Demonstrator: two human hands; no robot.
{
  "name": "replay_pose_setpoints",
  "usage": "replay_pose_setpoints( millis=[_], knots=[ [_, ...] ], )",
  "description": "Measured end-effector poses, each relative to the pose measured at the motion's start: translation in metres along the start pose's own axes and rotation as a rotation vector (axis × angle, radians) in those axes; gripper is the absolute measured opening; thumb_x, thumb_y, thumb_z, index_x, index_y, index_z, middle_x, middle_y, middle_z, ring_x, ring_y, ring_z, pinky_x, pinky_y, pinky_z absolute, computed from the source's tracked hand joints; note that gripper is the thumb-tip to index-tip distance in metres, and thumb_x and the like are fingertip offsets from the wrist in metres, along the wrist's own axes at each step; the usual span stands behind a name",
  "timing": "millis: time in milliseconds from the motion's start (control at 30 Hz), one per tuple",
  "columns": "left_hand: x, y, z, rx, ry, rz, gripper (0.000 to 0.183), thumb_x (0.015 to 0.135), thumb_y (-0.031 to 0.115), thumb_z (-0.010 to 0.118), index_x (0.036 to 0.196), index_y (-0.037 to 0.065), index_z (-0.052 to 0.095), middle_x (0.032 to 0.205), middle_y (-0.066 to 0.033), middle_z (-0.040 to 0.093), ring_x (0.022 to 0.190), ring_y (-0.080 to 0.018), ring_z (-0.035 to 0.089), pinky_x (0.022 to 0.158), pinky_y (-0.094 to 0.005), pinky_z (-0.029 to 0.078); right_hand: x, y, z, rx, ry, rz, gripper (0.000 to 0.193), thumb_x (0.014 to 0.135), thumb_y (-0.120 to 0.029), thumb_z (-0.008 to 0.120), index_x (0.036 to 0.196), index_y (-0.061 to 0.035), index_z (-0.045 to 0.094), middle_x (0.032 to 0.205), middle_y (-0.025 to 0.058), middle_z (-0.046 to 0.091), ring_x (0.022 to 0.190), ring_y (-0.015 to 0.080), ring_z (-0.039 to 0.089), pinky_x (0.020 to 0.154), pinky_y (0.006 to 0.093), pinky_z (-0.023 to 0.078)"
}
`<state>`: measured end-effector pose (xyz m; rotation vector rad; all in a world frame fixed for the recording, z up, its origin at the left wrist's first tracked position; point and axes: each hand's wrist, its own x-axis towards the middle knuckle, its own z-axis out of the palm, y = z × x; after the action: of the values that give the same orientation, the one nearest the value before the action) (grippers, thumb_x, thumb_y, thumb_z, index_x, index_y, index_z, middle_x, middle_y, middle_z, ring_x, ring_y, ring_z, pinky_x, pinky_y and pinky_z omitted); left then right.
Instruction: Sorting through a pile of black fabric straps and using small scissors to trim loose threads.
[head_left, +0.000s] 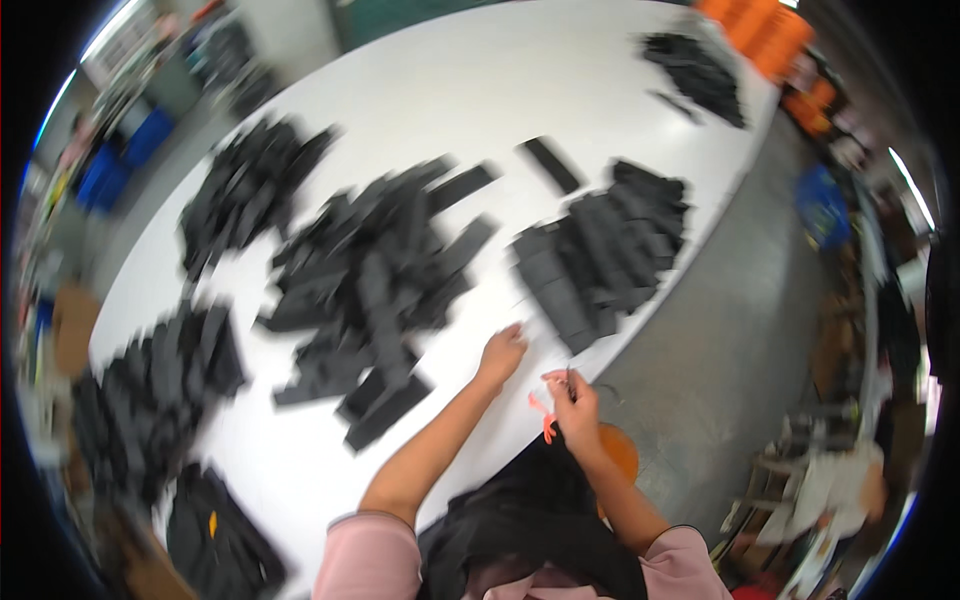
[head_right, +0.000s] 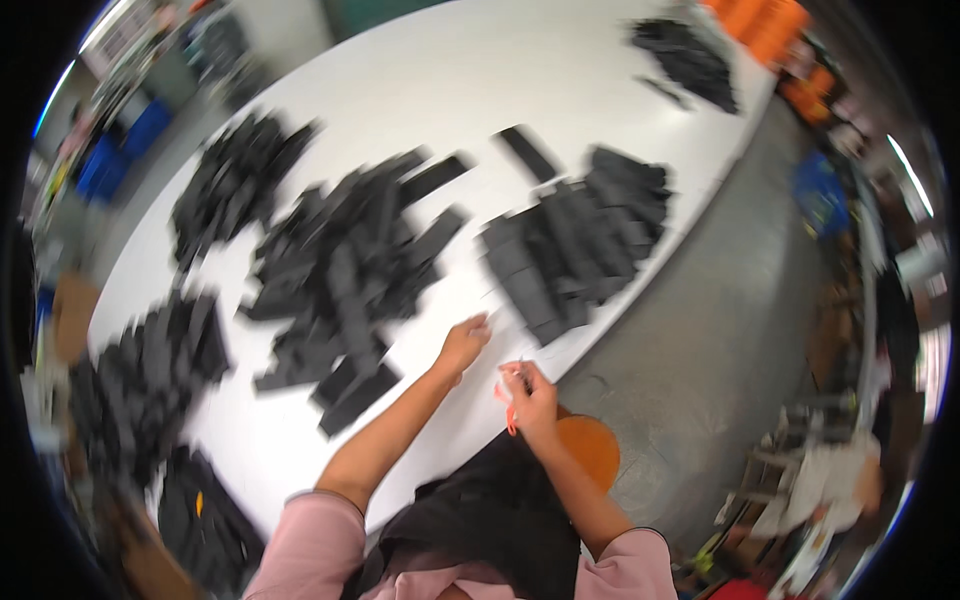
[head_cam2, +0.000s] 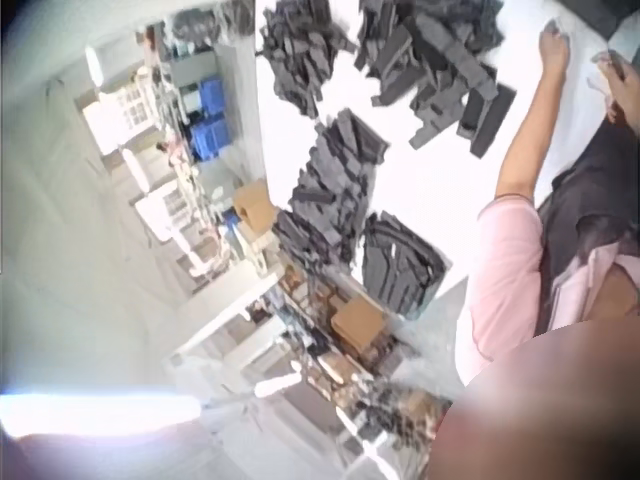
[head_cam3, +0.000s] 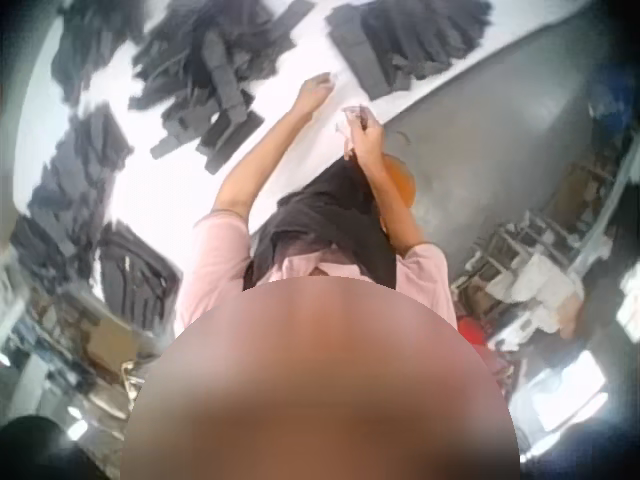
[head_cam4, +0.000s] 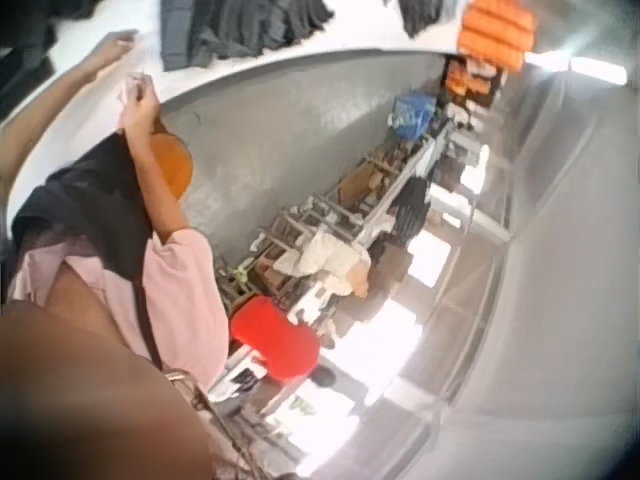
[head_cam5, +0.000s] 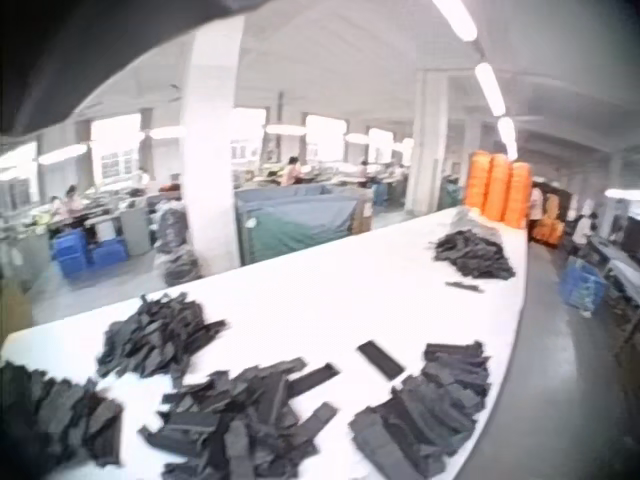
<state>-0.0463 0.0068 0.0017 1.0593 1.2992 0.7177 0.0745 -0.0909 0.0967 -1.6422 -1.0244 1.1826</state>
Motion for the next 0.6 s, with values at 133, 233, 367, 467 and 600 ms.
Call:
replay_pose_setpoints(
  millis=[133,233,367,467,600],
  knots=[
    [-0.095,0.039,-0.093,0.366,0.455,0.479,0.029,0.077,0.008,0.061,0.104,0.000,0.056,0.093,-0.0140,0.055,0.084,-0.0290,0.055,0.076,-0.0376,0.044,0.001,0.029,0.020,0.055,-0.234,0.294,0.024,0.091,-0.020,0.052,0.096,0.0008,0.062,0.064,-0.0007,0.054,0.054,0.0053,0.045,0.047,0.0208,0.039],
    [-0.164,-0.004,-0.152,0.713,0.818,0.390,0.041,0.072,0.010,0.067,0.110,0.002,0.051,0.110,-0.0153,0.049,0.102,-0.0334,0.047,0.086,-0.0433,0.037,-0.016,0.034,0.041,0.039,-0.451,0.313,0.024,0.091,-0.021,0.052,0.096,0.0003,0.062,0.058,-0.0006,0.053,0.048,0.0057,0.044,0.043,0.0204,0.036],
    [-0.182,-0.040,-0.169,1.145,0.547,0.106,0.087,0.061,0.035,0.078,0.131,0.003,0.036,0.135,-0.0188,0.033,0.125,-0.0355,0.031,0.100,-0.0528,0.025,-0.020,0.038,0.091,-0.046,-0.601,0.125,0.023,0.093,-0.018,0.049,0.098,0.0006,0.061,0.056,0.0014,0.051,0.041,0.0057,0.039,0.038,0.0203,0.028],
    [-0.163,-0.048,-0.170,1.199,0.439,0.126,0.093,0.053,0.038,0.081,0.130,0.006,0.040,0.131,-0.0182,0.035,0.122,-0.0328,0.033,0.096,-0.0520,0.029,-0.016,0.007,0.127,-0.075,-0.701,0.031,0.025,0.091,-0.019,0.050,0.100,0.0018,0.060,0.074,0.0079,0.058,0.048,0.0079,0.048,0.036,0.0209,0.036],
    [-0.160,-0.035,-0.170,1.007,0.250,-0.022,0.086,0.052,0.030,0.080,0.126,0.009,0.043,0.115,-0.0162,0.042,0.109,-0.0311,0.041,0.088,-0.0448,0.036,0.012,0.030,0.150,-0.047,-0.558,0.130,0.024,0.087,-0.019,0.056,0.101,0.0002,0.059,0.083,0.0079,0.059,0.050,0.0119,0.054,0.032,0.0257,0.035]
  ],
)
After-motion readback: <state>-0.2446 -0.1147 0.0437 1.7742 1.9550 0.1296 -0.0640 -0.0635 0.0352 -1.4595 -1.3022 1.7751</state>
